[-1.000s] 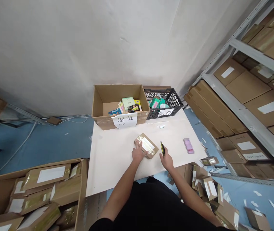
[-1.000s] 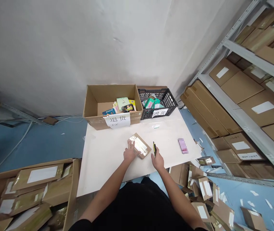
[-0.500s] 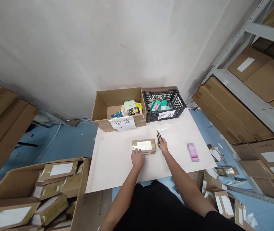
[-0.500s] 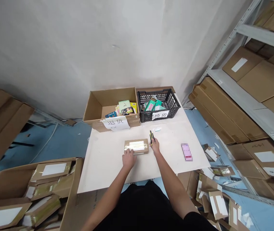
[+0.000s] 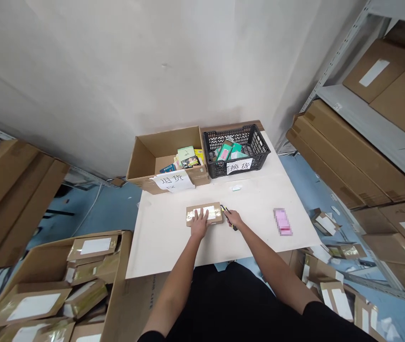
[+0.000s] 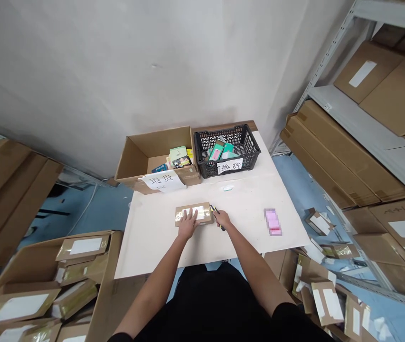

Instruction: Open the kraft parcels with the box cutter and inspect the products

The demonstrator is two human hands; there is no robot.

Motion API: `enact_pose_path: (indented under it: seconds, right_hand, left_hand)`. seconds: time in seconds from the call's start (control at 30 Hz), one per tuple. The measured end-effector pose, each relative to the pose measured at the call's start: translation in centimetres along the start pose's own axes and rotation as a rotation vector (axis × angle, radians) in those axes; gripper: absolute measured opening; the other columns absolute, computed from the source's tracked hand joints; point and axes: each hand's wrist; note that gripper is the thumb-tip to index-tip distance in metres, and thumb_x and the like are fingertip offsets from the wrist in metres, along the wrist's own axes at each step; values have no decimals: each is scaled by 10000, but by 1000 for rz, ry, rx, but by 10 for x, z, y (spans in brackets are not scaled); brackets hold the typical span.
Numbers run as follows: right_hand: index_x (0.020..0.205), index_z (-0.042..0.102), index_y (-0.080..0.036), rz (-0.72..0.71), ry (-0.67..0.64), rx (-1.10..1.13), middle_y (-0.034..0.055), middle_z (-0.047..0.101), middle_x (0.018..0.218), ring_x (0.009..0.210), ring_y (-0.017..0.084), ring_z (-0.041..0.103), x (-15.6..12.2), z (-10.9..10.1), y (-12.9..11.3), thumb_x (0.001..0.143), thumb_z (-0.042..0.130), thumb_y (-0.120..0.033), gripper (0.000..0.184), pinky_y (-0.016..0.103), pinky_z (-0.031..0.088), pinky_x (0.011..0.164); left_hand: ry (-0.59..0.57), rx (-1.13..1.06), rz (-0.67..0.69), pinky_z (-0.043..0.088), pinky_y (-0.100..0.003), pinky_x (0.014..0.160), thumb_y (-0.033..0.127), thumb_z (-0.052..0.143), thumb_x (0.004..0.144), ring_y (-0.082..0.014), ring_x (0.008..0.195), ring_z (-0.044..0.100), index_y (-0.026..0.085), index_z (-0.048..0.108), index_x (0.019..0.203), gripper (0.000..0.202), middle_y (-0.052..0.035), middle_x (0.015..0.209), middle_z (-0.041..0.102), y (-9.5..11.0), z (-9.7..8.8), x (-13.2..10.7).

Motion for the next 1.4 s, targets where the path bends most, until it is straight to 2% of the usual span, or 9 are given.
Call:
enact_pose_path:
  seconds: [0.43, 0.63, 0.83, 0.93, 1.07, 1.13, 1.23, 1.33, 1.4]
  right_hand:
    - [741, 486, -224, -72, -77, -179, -78, 528, 463, 332, 89, 491, -36, -6, 33, 1021, 578, -469, 382, 192, 366, 432]
    - [844, 514, -245, 22, 215, 93, -50, 587, 585, 447, 134, 589, -38, 12, 37, 958, 587, -618, 397, 227, 447, 475]
    - [1174, 551, -245, 14, 258, -111, 87, 735, 1063, 991, 278, 744, -7, 62, -11, 780, 804, -610, 593, 310, 558, 740]
    - [1300, 513, -210, 80, 305, -227, 162, 713, 1217, 1161, 323, 704, 19, 62, -54, 821, 746, -663, 700, 351, 555, 837]
    - [1337, 494, -193, -16, 291, -317, 182, 705, 1268, 1183, 329, 693, 36, 52, -92, 892, 717, -586, 635, 353, 537, 856]
    - [1320, 503, -209, -117, 338, -364, 167, 720, 1240, 1171, 321, 696, 30, 52, -89, 939, 669, -556, 541, 350, 523, 870]
    - [1291, 510, -230, -152, 335, -396, 155, 731, 1221, 1127, 323, 709, 6, 63, -58, 911, 682, -604, 560, 345, 522, 841]
    - [1200, 543, -243, -147, 189, -428, 118, 753, 1149, 1076, 319, 723, -15, 81, -21, 807, 797, -585, 580, 338, 527, 815]
    - [1184, 537, -250, -101, 163, -390, 97, 754, 1101, 1065, 311, 731, -17, 87, -10, 765, 837, -575, 609, 333, 534, 810]
  left_hand:
    - [22, 45, 11, 362, -601, 1201, 507, 432, 1040, -399, 1617, 165, 366, 241, 1677, 680, -71, 1761, 238, 1, -10, 0]
    - [43, -93, 24, 414, -514, 1169, 576, 443, 1022, -347, 1526, 360, 333, 500, 1553, 587, -79, 1679, 413, -19, -46, 13]
    - [41, -89, -179, 401, -522, 1147, 439, 295, 1067, -350, 1525, 341, 227, 391, 1611, 592, -170, 1653, 413, -46, -57, 6]
    - [10, -104, -252, 478, -491, 1040, 411, 314, 1055, -354, 1308, 564, 166, 485, 1544, 573, -217, 1415, 603, -48, -49, -14]
    - [-54, -168, -218, 536, -367, 900, 366, 379, 1031, -261, 1123, 672, 276, 659, 1362, 442, -117, 1279, 681, -46, -48, -27]
    - [-14, -167, -187, 541, -345, 908, 311, 460, 992, -253, 1224, 636, 309, 621, 1407, 445, -97, 1424, 621, -47, -53, -21]
    - [-24, -135, -12, 509, -374, 1048, 223, 654, 843, -289, 1500, 421, 344, 403, 1592, 799, -67, 1708, 346, -48, -61, -3]
    - [-97, -69, 155, 396, -448, 1191, 149, 694, 787, -311, 1627, 166, 377, 280, 1648, 982, -20, 1782, 157, -51, -60, 11]
    - [-94, -42, 138, 359, -495, 1210, 140, 676, 815, -323, 1633, 131, 391, 260, 1654, 970, -21, 1784, 149, -54, -55, 12]
Point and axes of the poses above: each hand's wrist, its own x-axis towards the middle knuckle, its own z-axis out of the palm, y = z × x
